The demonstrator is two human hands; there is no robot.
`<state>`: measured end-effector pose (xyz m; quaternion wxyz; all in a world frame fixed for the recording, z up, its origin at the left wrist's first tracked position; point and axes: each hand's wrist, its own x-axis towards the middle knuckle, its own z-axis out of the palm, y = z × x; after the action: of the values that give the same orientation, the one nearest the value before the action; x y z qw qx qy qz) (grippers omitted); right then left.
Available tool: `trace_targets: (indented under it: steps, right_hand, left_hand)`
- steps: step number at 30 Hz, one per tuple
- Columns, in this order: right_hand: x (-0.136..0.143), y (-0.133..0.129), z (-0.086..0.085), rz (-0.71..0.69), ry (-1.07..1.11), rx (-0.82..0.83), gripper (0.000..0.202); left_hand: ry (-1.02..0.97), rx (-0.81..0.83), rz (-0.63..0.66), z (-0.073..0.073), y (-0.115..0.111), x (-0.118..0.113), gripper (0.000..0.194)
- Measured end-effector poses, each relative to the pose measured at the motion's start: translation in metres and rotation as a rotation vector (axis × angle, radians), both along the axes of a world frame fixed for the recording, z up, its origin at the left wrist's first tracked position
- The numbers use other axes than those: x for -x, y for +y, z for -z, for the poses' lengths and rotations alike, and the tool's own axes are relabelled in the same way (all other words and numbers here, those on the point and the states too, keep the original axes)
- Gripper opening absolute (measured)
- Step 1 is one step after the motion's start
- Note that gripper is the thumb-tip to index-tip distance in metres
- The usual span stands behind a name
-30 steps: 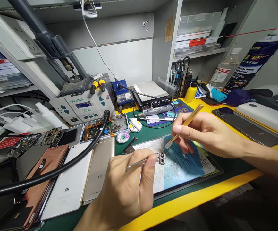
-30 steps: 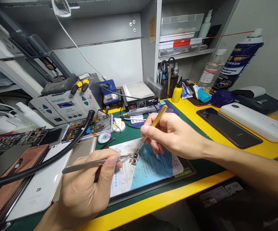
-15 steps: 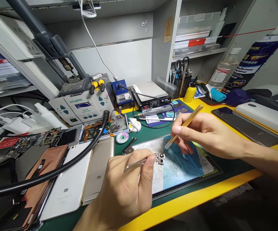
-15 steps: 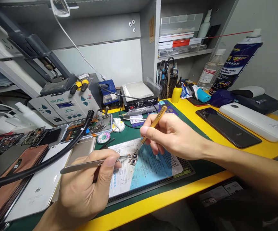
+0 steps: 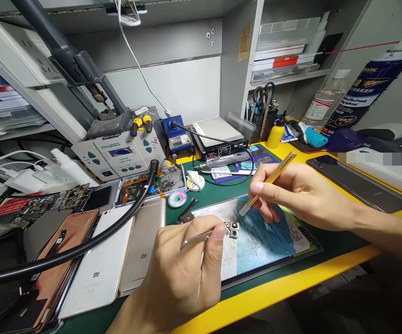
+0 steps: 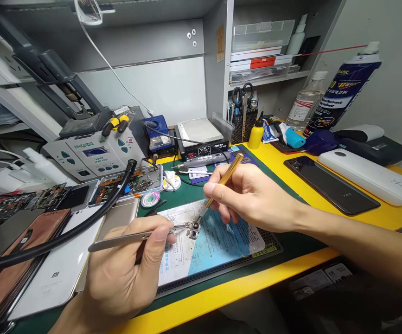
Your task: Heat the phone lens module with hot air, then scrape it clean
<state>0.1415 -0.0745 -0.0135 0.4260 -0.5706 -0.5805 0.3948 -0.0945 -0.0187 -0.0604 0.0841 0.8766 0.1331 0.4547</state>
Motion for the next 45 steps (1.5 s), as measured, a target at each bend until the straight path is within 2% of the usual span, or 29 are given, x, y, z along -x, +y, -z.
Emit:
trace_targets:
  steps: [20, 28, 35, 41, 45]
  right_hand:
    - [0.0015, 0.0002, 0.0016, 0.028, -0.053, -0.024, 0.042]
    - [0.0001, -0.0004, 0.0028, 0.028, 0.034, -0.024, 0.04]
    - [-0.0013, -0.0037, 0.0021, -0.041, 0.006, 0.015, 0.042]
    - [-0.0015, -0.0013, 0.0005, 0.012, -0.045, -0.032, 0.041]
    - [-0.0022, -0.0024, 0.0027, -0.02, -0.001, -0.027, 0.04]
  left_hand:
    - [0.003, 0.004, 0.016, -0.0004, 0.0002, 0.0006, 0.014]
    - [0.013, 0.003, 0.016, -0.0005, 0.0008, 0.0015, 0.014]
    - [0.023, 0.009, 0.012, -0.0013, -0.0012, 0.0019, 0.014]
    - [0.023, -0.003, 0.002, -0.0009, -0.0007, 0.0009, 0.014]
    - [0.025, -0.002, -0.002, -0.0004, -0.0007, 0.0024, 0.014]
